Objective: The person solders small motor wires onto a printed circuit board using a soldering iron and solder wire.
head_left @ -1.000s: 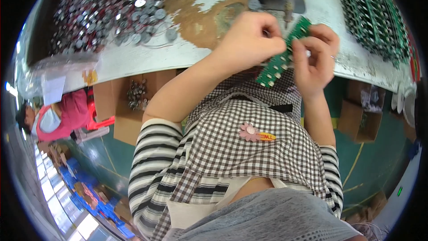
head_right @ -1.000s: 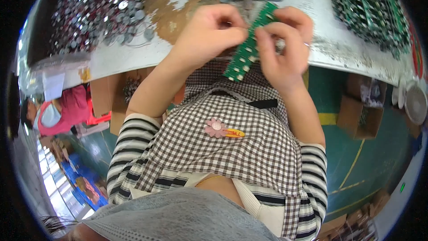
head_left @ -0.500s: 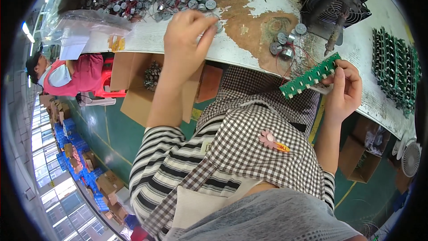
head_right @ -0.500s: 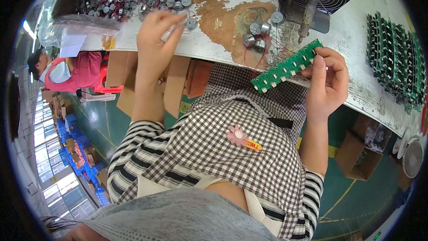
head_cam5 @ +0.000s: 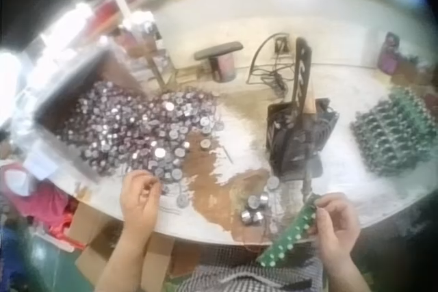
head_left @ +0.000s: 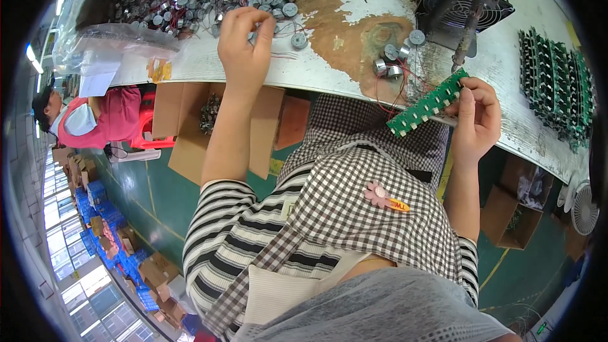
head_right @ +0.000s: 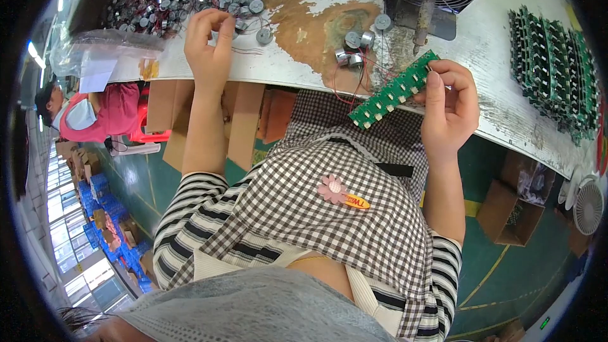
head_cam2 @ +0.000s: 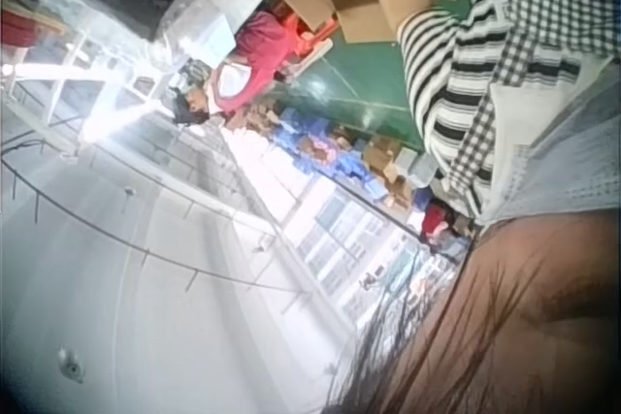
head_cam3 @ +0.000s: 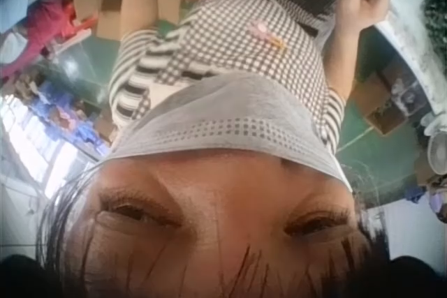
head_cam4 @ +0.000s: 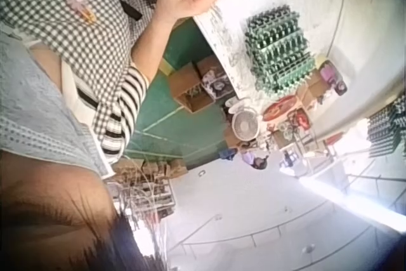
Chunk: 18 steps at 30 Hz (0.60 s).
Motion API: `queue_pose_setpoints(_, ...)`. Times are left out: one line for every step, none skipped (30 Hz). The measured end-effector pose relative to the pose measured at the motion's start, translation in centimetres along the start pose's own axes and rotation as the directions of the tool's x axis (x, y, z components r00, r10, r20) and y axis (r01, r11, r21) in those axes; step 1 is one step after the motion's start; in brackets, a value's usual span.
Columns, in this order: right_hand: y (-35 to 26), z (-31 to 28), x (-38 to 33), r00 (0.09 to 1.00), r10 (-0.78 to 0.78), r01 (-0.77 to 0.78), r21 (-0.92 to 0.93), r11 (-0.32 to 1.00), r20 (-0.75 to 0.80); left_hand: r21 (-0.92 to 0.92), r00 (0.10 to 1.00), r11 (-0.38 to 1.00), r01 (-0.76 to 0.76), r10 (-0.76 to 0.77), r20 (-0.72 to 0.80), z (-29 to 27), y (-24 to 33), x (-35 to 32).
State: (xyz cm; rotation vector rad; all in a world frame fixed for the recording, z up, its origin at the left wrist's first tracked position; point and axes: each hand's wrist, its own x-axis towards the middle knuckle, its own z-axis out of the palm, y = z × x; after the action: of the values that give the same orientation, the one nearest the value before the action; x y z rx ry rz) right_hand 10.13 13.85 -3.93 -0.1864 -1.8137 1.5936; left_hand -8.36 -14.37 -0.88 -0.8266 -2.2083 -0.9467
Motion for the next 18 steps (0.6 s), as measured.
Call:
queue_pose_setpoints(0.0, 0.0, 0.0, 1.0, -0.003, 0.003, 0.0, 1.0, 0.0, -0.067, 0.994, 0.993, 0.1, -0.096, 0.06, -0.2, 0.3, 0.1)
queue_pose_setpoints(0.0, 0.1, 0.0, 1.0, -0.006, 0.006, 0.005, 1.0, 0.001, -0.067, 0.994, 0.993, 0.099, -0.095, 0.058, 0.0, 0.4, 0.0)
queue_pose_setpoints(0.0, 0.1, 0.1, 1.0, -0.009, 0.009, 0.01, 1.0, 0.001, 0.01, 0.984, 0.991, 0.132, -0.132, 0.118, 0.3, 0.3, -0.3)
queue_pose_setpoints(0.0, 0.2, 0.1, 1.0, -0.009, 0.009, 0.012, 1.0, 0.003, 0.092, 0.969, 0.983, 0.162, -0.176, 0.174, 0.4, 0.5, -0.5)
queue_pose_setpoints(-0.1, 0.2, 0.1, 1.0, -0.012, 0.012, 0.011, 1.0, 0.004, 0.161, 0.965, 0.973, 0.166, -0.194, 0.174, 0.5, 0.8, -0.3)
queue_pose_setpoints(-0.1, 0.2, 0.1, 1.0, -0.015, 0.015, 0.009, 1.0, 0.004, 0.163, 0.965, 0.972, 0.167, -0.194, 0.174, 0.5, 1.1, -0.2)
queue_pose_setpoints(0.0, 0.2, 0.2, 1.0, -0.015, 0.015, 0.007, 1.0, 0.002, 0.305, 0.955, 0.947, 0.102, -0.179, 0.238, 0.7, 1.5, -0.2)
queue_pose_setpoints(0.1, 0.1, 0.1, 1.0, -0.01, 0.01, 0.012, 1.0, 0.002, 0.435, 0.938, 0.9, 0.025, -0.172, 0.301, 1.0, 1.8, -0.2)
queue_pose_setpoints(0.1, 0.1, 0.1, 1.0, -0.005, 0.005, 0.016, 1.0, 0.002, 0.433, 0.938, 0.901, 0.024, -0.17, 0.303, 1.5, 1.9, -0.3)
queue_pose_setpoints(0.2, 0.1, 0.1, 1.0, -0.007, 0.007, 0.016, 1.0, 0.002, 0.418, 0.929, 0.908, 0.022, -0.172, 0.326, 2.0, 2.0, -0.6)
queue_pose_setpoints(0.2, 0.2, 0.1, 1.0, -0.008, 0.008, 0.018, 1.0, 0.003, 0.403, 0.921, 0.915, 0.02, -0.174, 0.349, 2.4, 2.0, -0.9)
queue_pose_setpoints(0.2, 0.2, 0.1, 1.0, -0.009, 0.009, 0.02, 1.0, 0.004, 0.353, 0.921, 0.935, 0.013, -0.149, 0.36, 2.4, 1.8, -1.0)
queue_pose_setpoints(0.2, 0.2, 0.1, 1.0, -0.008, 0.008, 0.016, 1.0, -0.002, 0.348, 0.92, 0.937, 0.009, -0.145, 0.365, 2.6, 1.9, -0.8)
queue_pose_setpoints(0.1, 0.2, 0.1, 1.0, -0.013, 0.013, 0.011, 1.0, -0.007, 0.198, 0.922, 0.975, 0.097, -0.163, 0.351, 2.7, 2.1, -0.4)
queue_pose_setpoints(0.2, 0.1, 0.1, 1.0, -0.018, 0.018, 0.006, 1.0, -0.011, 0.041, 0.922, 0.983, 0.18, -0.183, 0.341, 3.0, 2.3, -0.2)
queue_pose_setpoints(0.1, 0.1, 0.1, 1.0, -0.017, 0.017, 0.005, 1.0, -0.013, 0.04, 0.922, 0.983, 0.179, -0.182, 0.342, 3.2, 2.4, -0.2)
queue_pose_setpoints(0.1, 0.1, 0.1, 1.0, -0.016, 0.016, 0.012, 1.0, -0.011, -0.135, 0.898, 0.937, 0.323, -0.258, 0.356, 3.6, 2.4, -0.2)
queue_pose_setpoints(0.1, 0.1, 0.1, 1.0, -0.016, 0.016, 0.019, 1.0, -0.009, -0.301, 0.864, 0.84, 0.451, -0.327, 0.383, 3.9, 2.4, -0.2)
